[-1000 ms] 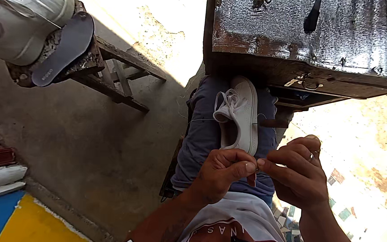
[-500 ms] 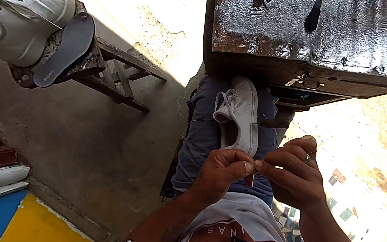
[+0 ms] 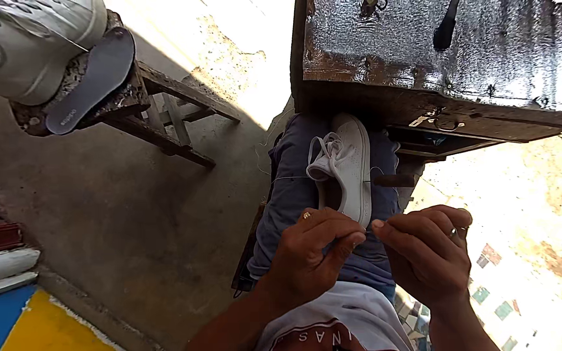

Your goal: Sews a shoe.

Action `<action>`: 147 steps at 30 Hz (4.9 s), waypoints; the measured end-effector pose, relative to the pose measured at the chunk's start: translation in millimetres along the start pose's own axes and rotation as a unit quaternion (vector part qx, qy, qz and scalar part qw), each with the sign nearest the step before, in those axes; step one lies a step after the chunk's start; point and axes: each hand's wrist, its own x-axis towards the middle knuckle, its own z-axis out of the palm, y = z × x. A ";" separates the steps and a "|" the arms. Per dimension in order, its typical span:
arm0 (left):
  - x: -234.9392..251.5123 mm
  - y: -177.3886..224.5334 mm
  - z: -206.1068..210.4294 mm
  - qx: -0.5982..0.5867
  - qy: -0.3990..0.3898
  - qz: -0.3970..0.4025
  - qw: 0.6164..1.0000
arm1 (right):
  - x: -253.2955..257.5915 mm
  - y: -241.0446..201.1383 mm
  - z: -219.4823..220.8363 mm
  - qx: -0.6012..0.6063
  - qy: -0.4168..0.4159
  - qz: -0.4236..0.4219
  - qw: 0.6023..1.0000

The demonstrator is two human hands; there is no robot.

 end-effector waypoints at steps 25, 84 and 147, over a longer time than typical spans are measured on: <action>-7.3 -11.5 -35.5 -0.259 -0.138 -0.128 0.947 | -1.4 -9.4 8.3 0.125 -0.093 0.013 0.988; -5.3 -12.5 -28.9 -0.277 -0.185 -0.134 0.933 | -0.1 9.0 5.5 0.188 -0.103 -0.043 0.976; -7.1 -6.2 -26.4 -0.268 -0.070 -0.151 0.949 | -0.9 -6.8 12.2 0.132 -0.073 0.036 0.988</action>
